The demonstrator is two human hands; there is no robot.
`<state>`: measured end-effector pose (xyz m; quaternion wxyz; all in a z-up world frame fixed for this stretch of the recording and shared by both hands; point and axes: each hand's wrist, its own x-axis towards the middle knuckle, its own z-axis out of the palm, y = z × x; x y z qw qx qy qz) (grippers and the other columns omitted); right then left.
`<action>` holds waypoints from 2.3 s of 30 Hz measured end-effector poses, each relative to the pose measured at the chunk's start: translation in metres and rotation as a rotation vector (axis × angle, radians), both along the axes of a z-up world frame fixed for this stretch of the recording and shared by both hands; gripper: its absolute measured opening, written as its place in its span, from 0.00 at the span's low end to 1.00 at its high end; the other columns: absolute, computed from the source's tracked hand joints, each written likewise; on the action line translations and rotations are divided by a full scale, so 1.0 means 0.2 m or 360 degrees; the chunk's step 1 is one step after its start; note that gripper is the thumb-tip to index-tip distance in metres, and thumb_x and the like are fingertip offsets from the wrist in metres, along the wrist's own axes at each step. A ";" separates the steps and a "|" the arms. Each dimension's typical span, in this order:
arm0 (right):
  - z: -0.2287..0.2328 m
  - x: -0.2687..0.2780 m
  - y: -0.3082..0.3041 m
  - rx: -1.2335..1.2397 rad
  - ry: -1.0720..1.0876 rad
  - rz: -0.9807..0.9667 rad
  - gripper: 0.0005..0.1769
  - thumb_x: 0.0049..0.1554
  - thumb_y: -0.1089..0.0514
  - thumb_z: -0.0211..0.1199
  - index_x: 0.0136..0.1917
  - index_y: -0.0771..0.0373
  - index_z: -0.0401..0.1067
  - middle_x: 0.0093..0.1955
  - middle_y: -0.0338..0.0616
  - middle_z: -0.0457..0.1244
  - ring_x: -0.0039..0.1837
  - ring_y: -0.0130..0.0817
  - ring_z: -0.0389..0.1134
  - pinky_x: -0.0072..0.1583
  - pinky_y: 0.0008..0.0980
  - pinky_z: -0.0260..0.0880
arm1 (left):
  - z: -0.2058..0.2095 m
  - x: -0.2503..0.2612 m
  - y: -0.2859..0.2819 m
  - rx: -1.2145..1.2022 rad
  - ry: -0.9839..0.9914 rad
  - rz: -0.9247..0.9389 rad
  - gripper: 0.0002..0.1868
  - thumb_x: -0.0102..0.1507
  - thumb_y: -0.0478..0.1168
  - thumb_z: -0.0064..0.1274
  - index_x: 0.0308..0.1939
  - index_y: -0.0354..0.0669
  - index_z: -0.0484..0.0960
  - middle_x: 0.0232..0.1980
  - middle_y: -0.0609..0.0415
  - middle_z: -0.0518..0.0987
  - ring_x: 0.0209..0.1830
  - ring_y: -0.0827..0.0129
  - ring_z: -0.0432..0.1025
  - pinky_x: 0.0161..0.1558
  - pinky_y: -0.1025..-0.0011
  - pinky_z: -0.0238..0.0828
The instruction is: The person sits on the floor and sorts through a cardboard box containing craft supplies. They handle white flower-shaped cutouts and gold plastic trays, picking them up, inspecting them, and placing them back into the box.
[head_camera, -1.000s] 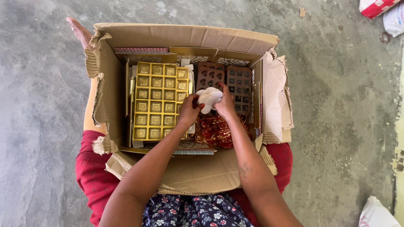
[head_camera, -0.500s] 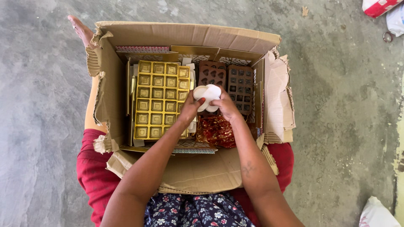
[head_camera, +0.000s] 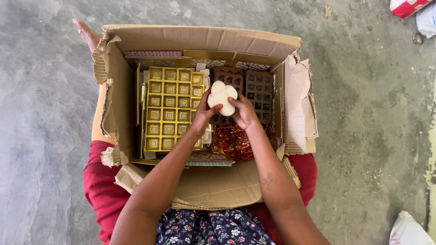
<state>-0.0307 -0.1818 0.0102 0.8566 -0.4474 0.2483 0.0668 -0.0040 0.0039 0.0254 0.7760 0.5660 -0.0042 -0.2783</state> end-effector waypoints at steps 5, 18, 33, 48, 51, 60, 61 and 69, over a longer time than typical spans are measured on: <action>0.02 -0.02 -0.01 0.0347 -0.0084 0.0187 0.32 0.55 0.61 0.71 0.68 0.74 0.64 0.60 0.55 0.67 0.62 0.41 0.71 0.64 0.34 0.76 | 0.07 -0.01 0.01 -0.0064 -0.0234 -0.0233 0.74 0.40 0.43 0.76 0.81 0.54 0.39 0.75 0.44 0.64 0.75 0.53 0.61 0.74 0.55 0.60; 0.14 -0.04 0.07 0.0359 -0.0056 0.0444 0.26 0.59 0.54 0.69 0.63 0.74 0.67 0.55 0.53 0.69 0.54 0.36 0.74 0.60 0.40 0.79 | -0.14 0.02 0.02 -0.0186 0.0034 -0.0191 0.73 0.36 0.60 0.76 0.78 0.43 0.51 0.69 0.42 0.69 0.73 0.51 0.64 0.76 0.54 0.57; 0.03 -0.03 0.07 0.0022 0.0156 0.0610 0.24 0.49 0.54 0.72 0.57 0.63 0.72 0.52 0.44 0.72 0.53 0.33 0.76 0.57 0.39 0.81 | 0.10 0.00 0.04 -0.0460 -0.0049 0.0015 0.74 0.40 0.53 0.74 0.82 0.59 0.42 0.61 0.44 0.72 0.63 0.54 0.72 0.68 0.55 0.73; 0.27 -0.04 0.15 -0.2084 -0.0647 0.1272 0.77 0.29 0.39 0.88 0.83 0.41 0.46 0.88 0.35 0.26 0.86 0.45 0.17 0.79 0.67 0.18 | -0.20 0.06 0.09 -0.0123 0.0621 -0.0471 0.68 0.40 0.57 0.72 0.81 0.38 0.61 0.68 0.42 0.72 0.66 0.50 0.69 0.63 0.53 0.72; 0.28 -0.04 0.17 -0.2279 -0.0549 0.1346 0.77 0.27 0.39 0.88 0.81 0.43 0.45 0.88 0.37 0.27 0.86 0.44 0.19 0.78 0.68 0.12 | -0.11 0.06 0.11 -0.0045 0.0466 -0.0541 0.71 0.36 0.54 0.69 0.78 0.64 0.41 0.67 0.48 0.68 0.68 0.51 0.62 0.64 0.56 0.65; 0.15 -0.04 0.14 -0.1926 -0.0443 0.1298 0.79 0.29 0.41 0.85 0.83 0.52 0.40 0.84 0.51 0.44 0.84 0.49 0.42 0.82 0.65 0.25 | -0.21 0.04 0.11 -0.0251 0.0653 -0.0499 0.62 0.48 0.55 0.74 0.77 0.30 0.61 0.60 0.37 0.73 0.55 0.52 0.71 0.52 0.62 0.74; 0.13 -0.04 0.13 -0.1952 -0.0421 0.1270 0.77 0.29 0.42 0.86 0.82 0.54 0.43 0.83 0.54 0.44 0.83 0.52 0.42 0.80 0.65 0.31 | -0.21 0.04 0.10 -0.0226 0.0657 -0.0471 0.61 0.48 0.56 0.74 0.77 0.33 0.61 0.62 0.36 0.73 0.57 0.50 0.71 0.54 0.62 0.75; 0.06 0.00 0.01 -0.2650 -0.0060 0.0948 0.60 0.32 0.43 0.86 0.71 0.61 0.60 0.67 0.49 0.59 0.70 0.47 0.60 0.70 0.60 0.60 | 0.10 0.12 0.08 0.0390 0.0093 -0.0153 0.51 0.56 0.60 0.61 0.77 0.51 0.54 0.71 0.43 0.72 0.72 0.56 0.66 0.68 0.61 0.64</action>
